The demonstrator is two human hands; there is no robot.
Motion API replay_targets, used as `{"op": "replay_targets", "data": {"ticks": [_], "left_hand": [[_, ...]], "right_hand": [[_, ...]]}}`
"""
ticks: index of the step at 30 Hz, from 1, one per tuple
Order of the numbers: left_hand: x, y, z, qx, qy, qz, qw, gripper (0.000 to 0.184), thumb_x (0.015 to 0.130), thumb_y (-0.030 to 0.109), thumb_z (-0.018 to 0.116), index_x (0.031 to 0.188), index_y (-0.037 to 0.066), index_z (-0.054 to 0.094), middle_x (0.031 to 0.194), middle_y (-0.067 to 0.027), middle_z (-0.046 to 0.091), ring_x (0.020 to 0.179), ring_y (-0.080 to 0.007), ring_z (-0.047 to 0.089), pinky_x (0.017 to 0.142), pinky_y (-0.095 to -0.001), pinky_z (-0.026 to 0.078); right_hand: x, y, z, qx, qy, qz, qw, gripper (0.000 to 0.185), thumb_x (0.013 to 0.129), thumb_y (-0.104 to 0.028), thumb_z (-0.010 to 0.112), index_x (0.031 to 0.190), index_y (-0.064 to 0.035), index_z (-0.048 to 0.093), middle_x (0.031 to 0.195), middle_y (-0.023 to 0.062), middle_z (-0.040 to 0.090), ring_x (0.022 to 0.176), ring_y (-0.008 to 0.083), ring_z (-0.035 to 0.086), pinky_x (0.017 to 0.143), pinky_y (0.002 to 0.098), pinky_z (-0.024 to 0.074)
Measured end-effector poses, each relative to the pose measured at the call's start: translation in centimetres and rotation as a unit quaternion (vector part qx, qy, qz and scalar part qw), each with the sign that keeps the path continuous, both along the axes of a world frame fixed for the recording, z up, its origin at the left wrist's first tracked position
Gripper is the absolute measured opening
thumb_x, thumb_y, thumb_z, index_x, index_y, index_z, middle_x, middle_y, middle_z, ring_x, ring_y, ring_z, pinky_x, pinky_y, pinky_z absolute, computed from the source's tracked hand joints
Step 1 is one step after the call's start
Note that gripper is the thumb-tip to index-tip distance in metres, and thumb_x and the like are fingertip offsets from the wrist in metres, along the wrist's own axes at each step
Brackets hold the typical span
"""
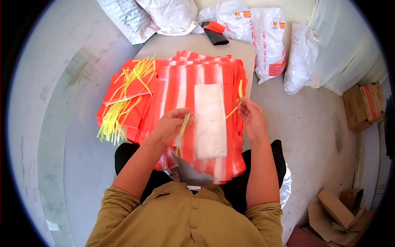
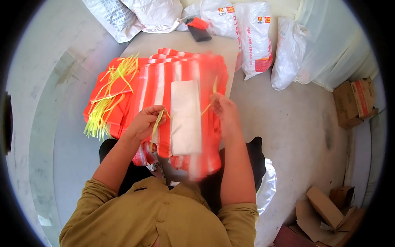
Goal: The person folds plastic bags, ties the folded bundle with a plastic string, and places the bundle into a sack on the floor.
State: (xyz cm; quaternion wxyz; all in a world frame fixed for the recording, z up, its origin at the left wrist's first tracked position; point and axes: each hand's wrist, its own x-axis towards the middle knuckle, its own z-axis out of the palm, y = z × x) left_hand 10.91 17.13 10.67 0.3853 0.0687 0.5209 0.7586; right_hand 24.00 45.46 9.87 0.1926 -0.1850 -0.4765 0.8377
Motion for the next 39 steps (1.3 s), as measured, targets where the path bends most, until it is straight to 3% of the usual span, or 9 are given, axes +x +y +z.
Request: {"op": "replay_targets", "data": {"ticks": [4,7,10,18,24,27,33,36,39], "left_hand": [[0.6,1.0,-0.2,-0.033,0.031,0.026,0.999,0.021,0.098,-0.003,0.059,0.117,-0.001,0.068,0.107,-0.0095,0.070,0.094,-0.0172,0.069,0.088,-0.0287,0.057],[0.8,1.1,-0.6,-0.084,0.136,-0.002,0.987,0.013,0.101,0.004,0.061,0.112,0.000,0.068,0.094,-0.0047,0.067,0.081,-0.0126,0.064,0.076,-0.0241,0.052],[0.1,1.5,-1.9,-0.113,0.124,0.032,0.985,0.016,0.102,0.014,0.063,0.110,0.002,0.068,0.088,0.0012,0.064,0.076,-0.0065,0.057,0.070,-0.0235,0.047],[0.2,1.7,-1.7,-0.049,0.038,0.100,0.993,0.015,0.107,0.014,0.057,0.110,0.003,0.065,0.087,0.0006,0.063,0.077,-0.0082,0.059,0.072,-0.0231,0.050],[1.0,2.2,-1.2,-0.094,0.089,0.101,0.986,0.018,0.107,0.017,0.056,0.109,0.002,0.067,0.088,0.0016,0.063,0.075,-0.0062,0.054,0.071,-0.0218,0.046],[1.3,2.3,-1.8,-0.134,0.150,0.093,0.975,0.021,0.107,0.018,0.057,0.111,0.000,0.068,0.085,0.0032,0.060,0.072,-0.0050,0.049,0.070,-0.0211,0.042],[2.4,2.0,-1.4,-0.217,0.199,0.068,0.953,0.029,0.104,0.024,0.060,0.119,0.002,0.072,0.079,0.0062,0.053,0.071,-0.0027,0.045,0.065,-0.0214,0.038],[2.9,2.1,-0.5,-0.211,0.185,0.085,0.956,0.029,0.106,0.021,0.057,0.119,-0.002,0.070,0.075,0.0056,0.052,0.069,-0.0035,0.046,0.066,-0.0207,0.039],[2.2,1.8,-0.7,-0.208,0.185,0.085,0.957,0.029,0.107,0.019,0.056,0.118,-0.005,0.068,0.075,0.0046,0.054,0.068,-0.0042,0.048,0.065,-0.0206,0.040]], "right_hand": [[1.1,1.2,0.0,-0.017,0.012,-0.052,0.998,0.032,0.107,-0.022,0.051,0.128,-0.0009,0.064,0.121,0.0069,0.069,0.100,0.0106,0.063,0.088,0.0268,0.0519],[1.6,1.5,0.9,-0.024,0.006,-0.066,0.998,0.033,0.108,-0.023,0.050,0.129,-0.0012,0.064,0.121,0.0064,0.069,0.100,0.0101,0.062,0.087,0.0266,0.0518],[2.0,1.9,1.2,-0.022,0.004,-0.062,0.998,0.033,0.109,-0.023,0.050,0.129,-0.0012,0.064,0.122,0.0062,0.069,0.101,0.0101,0.062,0.087,0.0268,0.0518],[2.2,2.1,2.8,0.021,0.051,-0.085,0.995,0.032,0.109,-0.023,0.050,0.131,-0.0035,0.064,0.126,0.0051,0.068,0.102,0.0101,0.061,0.086,0.0264,0.0499],[1.9,1.7,3.4,0.109,-0.050,-0.133,0.984,0.052,0.107,-0.022,0.053,0.155,-0.0049,0.043,0.135,0.0042,0.066,0.099,0.0067,0.056,0.078,0.0223,0.0414],[1.6,1.0,1.7,0.169,-0.131,-0.064,0.975,0.064,0.105,-0.023,0.056,0.162,-0.0064,0.030,0.137,0.0029,0.065,0.097,0.0056,0.055,0.076,0.0218,0.0394],[1.4,0.6,-1.9,0.251,-0.142,0.044,0.957,0.038,0.105,-0.022,0.055,0.137,-0.0019,0.060,0.116,0.0018,0.072,0.094,0.0071,0.057,0.078,0.0230,0.0421],[1.0,0.4,-2.2,0.229,-0.117,0.053,0.965,0.026,0.106,-0.019,0.053,0.118,-0.0020,0.069,0.105,0.0011,0.073,0.092,0.0081,0.058,0.081,0.0243,0.0445],[0.7,0.2,-1.6,0.241,-0.103,0.040,0.964,0.025,0.107,-0.017,0.052,0.114,-0.0025,0.071,0.103,0.0013,0.072,0.091,0.0089,0.059,0.083,0.0256,0.0469]]}}
